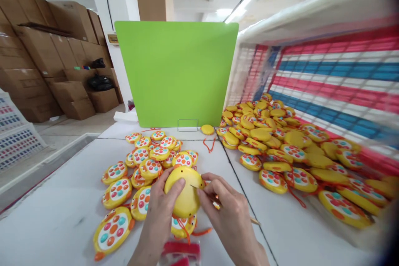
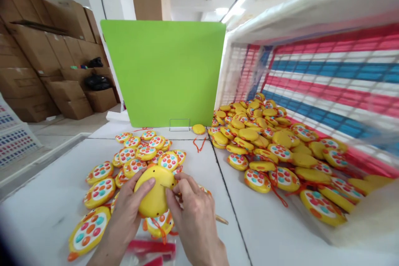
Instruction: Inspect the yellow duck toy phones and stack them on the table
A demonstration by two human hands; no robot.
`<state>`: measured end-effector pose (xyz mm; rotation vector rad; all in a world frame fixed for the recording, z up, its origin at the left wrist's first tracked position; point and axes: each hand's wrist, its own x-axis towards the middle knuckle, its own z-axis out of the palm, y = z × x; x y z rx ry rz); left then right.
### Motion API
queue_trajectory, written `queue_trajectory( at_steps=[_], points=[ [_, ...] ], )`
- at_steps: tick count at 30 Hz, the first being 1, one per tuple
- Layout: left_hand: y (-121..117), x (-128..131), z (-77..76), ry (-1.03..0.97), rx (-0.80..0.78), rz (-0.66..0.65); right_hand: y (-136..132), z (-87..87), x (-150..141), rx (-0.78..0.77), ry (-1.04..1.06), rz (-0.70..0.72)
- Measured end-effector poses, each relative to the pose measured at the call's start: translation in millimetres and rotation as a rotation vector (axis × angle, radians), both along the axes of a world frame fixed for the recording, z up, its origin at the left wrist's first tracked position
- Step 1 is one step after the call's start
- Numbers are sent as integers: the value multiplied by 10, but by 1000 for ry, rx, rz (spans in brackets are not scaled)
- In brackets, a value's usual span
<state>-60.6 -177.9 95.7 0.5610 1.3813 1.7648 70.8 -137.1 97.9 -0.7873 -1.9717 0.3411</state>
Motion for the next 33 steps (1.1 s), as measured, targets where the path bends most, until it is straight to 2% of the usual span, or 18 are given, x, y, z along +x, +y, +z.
queue_trajectory(
  at_steps=[4, 11, 26, 33],
  points=[
    [-36, 16, 30, -6, -10, -16, -13, 24, 1, 74, 3, -37],
    [-22, 23, 22, -41, -47, 1, -12, 3, -3, 93, 9, -61],
    [2, 4, 18, -25, -38, -12, 11, -11, -10, 7, 14, -37],
    [-6, -17, -6, 15, 3, -28, 12, -18, -25, 18, -7, -2]
  ],
)
